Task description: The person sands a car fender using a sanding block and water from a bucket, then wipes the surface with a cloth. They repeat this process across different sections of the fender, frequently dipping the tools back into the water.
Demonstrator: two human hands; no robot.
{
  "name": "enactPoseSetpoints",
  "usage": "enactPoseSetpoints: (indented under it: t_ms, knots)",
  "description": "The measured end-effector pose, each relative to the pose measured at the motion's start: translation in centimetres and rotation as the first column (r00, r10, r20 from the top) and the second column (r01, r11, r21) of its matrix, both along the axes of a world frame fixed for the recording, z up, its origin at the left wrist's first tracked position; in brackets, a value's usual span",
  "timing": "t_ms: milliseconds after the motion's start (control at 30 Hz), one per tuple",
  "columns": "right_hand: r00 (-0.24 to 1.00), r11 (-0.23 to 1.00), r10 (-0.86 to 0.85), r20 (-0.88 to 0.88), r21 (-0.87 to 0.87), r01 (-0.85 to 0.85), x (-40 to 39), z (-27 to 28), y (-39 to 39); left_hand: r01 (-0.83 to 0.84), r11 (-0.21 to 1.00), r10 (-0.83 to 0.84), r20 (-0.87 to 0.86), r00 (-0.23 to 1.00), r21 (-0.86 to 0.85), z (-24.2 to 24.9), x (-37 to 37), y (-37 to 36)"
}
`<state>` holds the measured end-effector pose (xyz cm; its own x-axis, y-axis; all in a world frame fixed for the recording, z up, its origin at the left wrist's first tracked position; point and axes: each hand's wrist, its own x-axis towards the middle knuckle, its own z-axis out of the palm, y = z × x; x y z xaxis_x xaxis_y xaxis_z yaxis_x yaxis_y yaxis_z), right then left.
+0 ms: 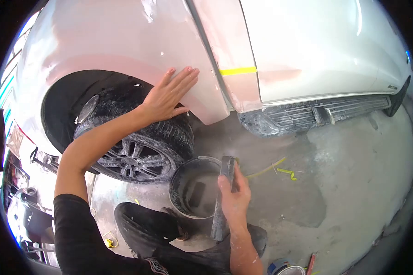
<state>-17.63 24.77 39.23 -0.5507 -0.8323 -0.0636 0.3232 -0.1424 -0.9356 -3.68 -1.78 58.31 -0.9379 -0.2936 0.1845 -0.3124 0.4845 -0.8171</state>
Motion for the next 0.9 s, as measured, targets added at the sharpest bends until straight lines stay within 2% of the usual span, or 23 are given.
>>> enactPoseSetpoints:
  t_ms: [167,367,467,533,633,833,900]
  knots:
    - [0.999,0.999,0.013,0.043,0.042,-0.015,-0.5,0.8,0.8,-0.037,0.999,0.036,0.049,0.998,0.02,-0.8,2.7,0.6]
    - [1.0,1.0,0.009,-0.005,0.022,-0.009,-0.8,0.7,1.1,0.055,0.991,-0.058,0.02,0.998,0.123,1.1,1.6,0.0]
    - [1.0,1.0,0.012,-0.019,0.025,-0.011,-0.7,0.6,1.0,0.157,0.988,-0.157,-0.122,0.98,-0.006,3.2,-2.6,-1.9]
    - [1.0,1.0,0.0,-0.014,0.012,0.0,-0.2,-0.3,0.9,0.146,0.988,-0.15,-0.152,0.977,-0.042,3.8,-4.3,-2.2]
    - [0.997,1.0,-0.016,-0.071,0.016,0.017,0.3,-0.5,1.1,0.116,0.993,-0.118,-0.138,0.983,-0.022,3.5,-3.7,-1.5]
    - [0.972,0.997,-0.064,-0.226,-0.048,0.054,1.0,-1.4,1.2,0.059,0.998,-0.059,-0.018,0.998,0.025,2.7,2.6,0.1]
    - [0.9,0.991,-0.123,-0.417,-0.104,0.087,1.4,-1.4,0.5,0.042,0.997,-0.043,0.018,0.999,0.067,3.5,5.3,0.2]
